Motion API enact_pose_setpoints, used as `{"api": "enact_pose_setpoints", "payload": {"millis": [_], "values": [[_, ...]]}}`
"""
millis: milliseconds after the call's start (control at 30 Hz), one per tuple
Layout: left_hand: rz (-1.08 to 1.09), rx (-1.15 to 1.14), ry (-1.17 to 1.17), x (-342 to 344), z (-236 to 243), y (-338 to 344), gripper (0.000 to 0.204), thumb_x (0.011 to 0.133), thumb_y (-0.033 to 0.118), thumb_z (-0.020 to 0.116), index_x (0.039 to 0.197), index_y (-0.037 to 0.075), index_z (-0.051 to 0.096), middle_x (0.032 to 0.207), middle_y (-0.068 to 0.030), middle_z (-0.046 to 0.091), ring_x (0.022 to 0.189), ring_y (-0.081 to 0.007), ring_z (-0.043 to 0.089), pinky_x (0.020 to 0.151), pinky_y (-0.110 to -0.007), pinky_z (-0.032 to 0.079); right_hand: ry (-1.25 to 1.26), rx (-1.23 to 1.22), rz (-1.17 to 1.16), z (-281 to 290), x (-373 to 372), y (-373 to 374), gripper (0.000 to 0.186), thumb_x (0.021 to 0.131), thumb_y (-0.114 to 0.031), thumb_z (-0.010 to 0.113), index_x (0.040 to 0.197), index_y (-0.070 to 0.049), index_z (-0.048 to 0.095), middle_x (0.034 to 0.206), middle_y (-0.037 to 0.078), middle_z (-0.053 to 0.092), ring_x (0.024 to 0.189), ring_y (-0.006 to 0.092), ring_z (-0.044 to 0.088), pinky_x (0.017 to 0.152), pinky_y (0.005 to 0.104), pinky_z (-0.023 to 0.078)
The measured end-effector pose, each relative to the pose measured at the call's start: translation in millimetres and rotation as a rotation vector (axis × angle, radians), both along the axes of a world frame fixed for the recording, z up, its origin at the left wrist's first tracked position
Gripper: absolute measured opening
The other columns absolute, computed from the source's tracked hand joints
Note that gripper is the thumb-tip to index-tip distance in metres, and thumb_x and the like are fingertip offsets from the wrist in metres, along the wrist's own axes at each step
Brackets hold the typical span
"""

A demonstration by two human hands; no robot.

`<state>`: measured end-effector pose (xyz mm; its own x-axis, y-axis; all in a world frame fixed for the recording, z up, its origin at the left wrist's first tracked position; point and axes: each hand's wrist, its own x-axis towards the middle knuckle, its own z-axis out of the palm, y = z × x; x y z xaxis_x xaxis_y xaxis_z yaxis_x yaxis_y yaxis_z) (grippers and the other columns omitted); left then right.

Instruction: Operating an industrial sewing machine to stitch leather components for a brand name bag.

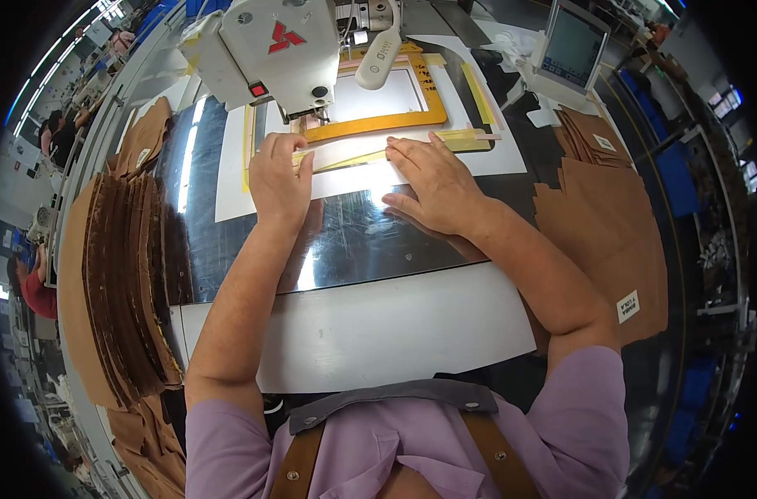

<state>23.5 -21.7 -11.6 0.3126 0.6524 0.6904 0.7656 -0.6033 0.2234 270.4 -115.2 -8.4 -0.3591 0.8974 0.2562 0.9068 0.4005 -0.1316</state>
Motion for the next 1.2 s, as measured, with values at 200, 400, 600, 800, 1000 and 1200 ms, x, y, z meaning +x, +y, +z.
{"api": "enact_pose_setpoints", "payload": {"millis": [200, 400, 600, 800, 1000, 1200], "values": [[-0.180, -0.175, 0.411, 13, -14, -32, 0.075, 0.098, 0.054, 0.055, 0.145, -0.004, 0.046, 0.144, -0.0245, 0.051, 0.137, -0.0348, 0.047, 0.115, -0.046, 0.035, -0.009, 0.068, -0.014, -16, 6, 10, 0.082, 0.098, -0.063, 0.047, 0.146, 0.003, 0.045, 0.151, 0.022, 0.046, 0.147, 0.0330, 0.035, 0.124, 0.0499, 0.021], [-0.201, -0.361, 0.463, 20, -9, -10, 0.092, 0.099, 0.070, 0.032, 0.149, -0.007, 0.038, 0.147, -0.0286, 0.046, 0.144, -0.0373, 0.037, 0.122, -0.052, 0.021, -0.008, -0.045, -0.147, -11, 17, 22, 0.093, 0.095, -0.071, 0.042, 0.148, 0.006, 0.041, 0.151, 0.026, 0.043, 0.147, 0.0358, 0.035, 0.125, 0.0492, 0.018], [-0.181, -0.418, 0.449, 24, -12, -1, 0.100, 0.095, 0.078, 0.028, 0.147, -0.007, 0.041, 0.142, -0.0282, 0.050, 0.138, -0.0379, 0.043, 0.120, -0.056, 0.020, -0.001, -0.074, -0.205, -9, 19, 25, 0.092, 0.095, -0.070, 0.043, 0.145, 0.007, 0.043, 0.145, 0.028, 0.048, 0.142, 0.0387, 0.039, 0.124, 0.0543, 0.015], [-0.148, -0.478, 0.435, 26, -9, 0, 0.102, 0.093, 0.079, 0.030, 0.147, -0.008, 0.041, 0.142, -0.0274, 0.050, 0.137, -0.0376, 0.044, 0.120, -0.058, 0.018, -0.017, -0.072, -0.265, -12, 20, 26, 0.093, 0.094, -0.071, 0.043, 0.144, 0.007, 0.045, 0.143, 0.028, 0.050, 0.141, 0.0390, 0.040, 0.123, 0.0575, 0.012], [-0.144, -0.489, 0.411, 24, -9, 2, 0.103, 0.093, 0.080, 0.030, 0.148, -0.006, 0.041, 0.141, -0.0262, 0.052, 0.138, -0.0367, 0.045, 0.120, -0.059, 0.017, -0.013, -0.103, -0.274, -8, 19, 27, 0.097, 0.093, -0.075, 0.042, 0.144, 0.007, 0.045, 0.142, 0.026, 0.050, 0.140, 0.0370, 0.041, 0.124, 0.0571, 0.011], [-0.153, -0.493, 0.433, 27, -8, 1, 0.102, 0.092, 0.081, 0.029, 0.148, -0.003, 0.042, 0.137, -0.0264, 0.055, 0.135, -0.0368, 0.048, 0.120, -0.059, 0.018, -0.022, -0.091, -0.271, -9, 20, 26, 0.095, 0.093, -0.074, 0.044, 0.143, 0.007, 0.046, 0.139, 0.026, 0.052, 0.139, 0.0363, 0.042, 0.123, 0.0577, 0.012]]}}
